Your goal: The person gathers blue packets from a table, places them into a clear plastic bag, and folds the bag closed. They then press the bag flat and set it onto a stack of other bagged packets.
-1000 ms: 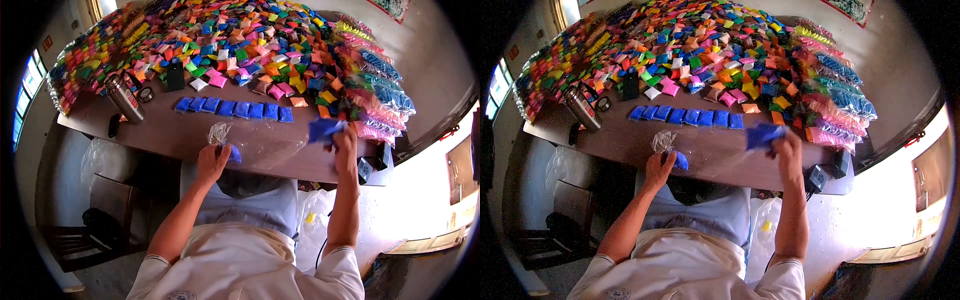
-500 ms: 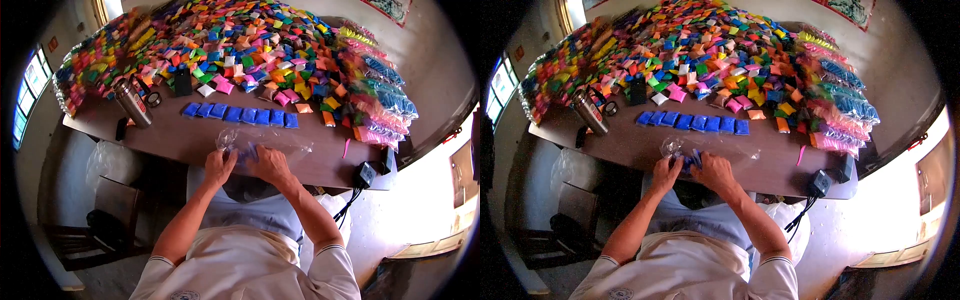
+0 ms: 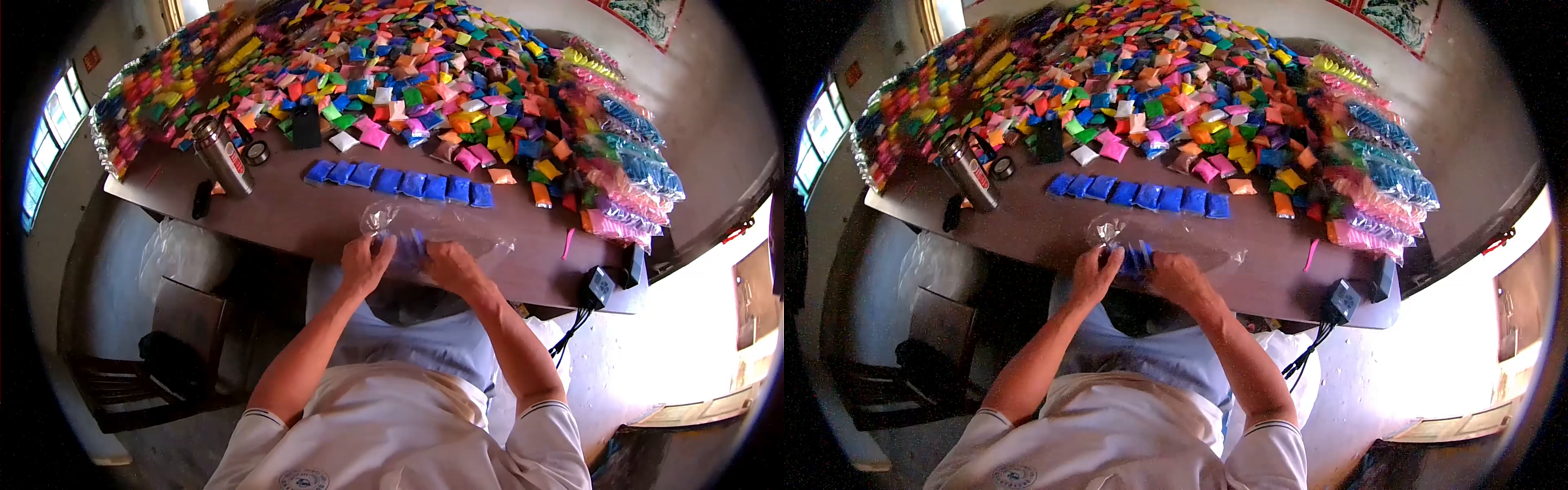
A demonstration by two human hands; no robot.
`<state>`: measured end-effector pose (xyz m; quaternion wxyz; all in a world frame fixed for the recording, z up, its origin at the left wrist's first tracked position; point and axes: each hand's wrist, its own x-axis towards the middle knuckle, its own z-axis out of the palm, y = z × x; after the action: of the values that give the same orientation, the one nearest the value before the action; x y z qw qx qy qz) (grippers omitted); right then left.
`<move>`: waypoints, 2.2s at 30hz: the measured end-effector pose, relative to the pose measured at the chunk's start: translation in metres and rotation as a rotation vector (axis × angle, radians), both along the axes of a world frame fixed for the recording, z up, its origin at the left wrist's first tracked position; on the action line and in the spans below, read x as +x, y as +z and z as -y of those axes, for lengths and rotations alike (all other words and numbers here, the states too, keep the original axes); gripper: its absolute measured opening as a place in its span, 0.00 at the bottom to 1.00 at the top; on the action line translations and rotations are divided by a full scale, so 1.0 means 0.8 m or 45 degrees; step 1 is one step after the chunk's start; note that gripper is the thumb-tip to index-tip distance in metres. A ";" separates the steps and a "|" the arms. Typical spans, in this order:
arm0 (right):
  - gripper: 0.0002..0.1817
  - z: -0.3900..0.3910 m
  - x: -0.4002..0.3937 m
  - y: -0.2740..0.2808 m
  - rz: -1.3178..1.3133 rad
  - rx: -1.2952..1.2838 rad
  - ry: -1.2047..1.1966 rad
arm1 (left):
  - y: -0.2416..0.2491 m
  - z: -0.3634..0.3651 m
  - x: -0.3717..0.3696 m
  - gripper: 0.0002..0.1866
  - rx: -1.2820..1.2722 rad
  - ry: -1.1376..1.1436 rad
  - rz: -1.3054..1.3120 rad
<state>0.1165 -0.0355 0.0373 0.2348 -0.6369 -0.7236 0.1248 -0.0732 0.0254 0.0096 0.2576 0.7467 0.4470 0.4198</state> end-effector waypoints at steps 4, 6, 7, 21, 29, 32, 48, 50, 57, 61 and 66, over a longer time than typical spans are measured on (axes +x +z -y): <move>0.16 0.013 0.000 0.019 0.124 0.041 -0.027 | 0.004 0.001 -0.001 0.26 -0.036 0.003 -0.014; 0.15 0.022 0.015 0.043 0.259 0.094 0.181 | 0.005 0.000 -0.008 0.27 -0.114 -0.034 -0.052; 0.14 0.029 0.025 0.060 0.387 0.152 0.395 | 0.002 0.000 -0.010 0.28 -0.187 -0.067 -0.092; 0.22 -0.076 0.218 0.019 0.100 0.271 -0.067 | 0.024 -0.040 -0.020 0.25 -0.402 -0.256 0.011; 0.31 -0.097 0.204 -0.008 0.331 0.215 -0.022 | 0.014 -0.063 -0.026 0.19 -0.407 -0.202 0.008; 0.26 -0.099 0.210 -0.023 0.277 0.306 -0.140 | 0.005 -0.060 -0.021 0.19 -0.340 -0.211 0.124; 0.36 -0.131 0.154 0.009 0.334 0.202 0.046 | -0.007 -0.061 -0.020 0.18 -0.146 -0.141 -0.060; 0.35 -0.141 0.168 -0.012 0.321 0.255 0.061 | -0.004 -0.061 -0.018 0.19 -0.145 -0.140 -0.057; 0.22 -0.130 0.187 0.035 -0.431 0.077 -0.338 | 0.004 -0.059 -0.014 0.19 -0.052 -0.106 -0.032; 0.23 -0.056 0.196 0.086 -1.351 0.425 -0.452 | 0.015 -0.061 -0.009 0.19 0.000 -0.122 -0.029; 0.12 0.041 0.092 0.145 -1.418 0.513 -0.297 | 0.016 -0.062 -0.006 0.15 0.011 -0.103 -0.009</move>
<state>0.1904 -0.0685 0.1532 0.7067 -0.4939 -0.4265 0.2735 -0.0780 0.0754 0.0220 0.2695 0.7668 0.4153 0.4086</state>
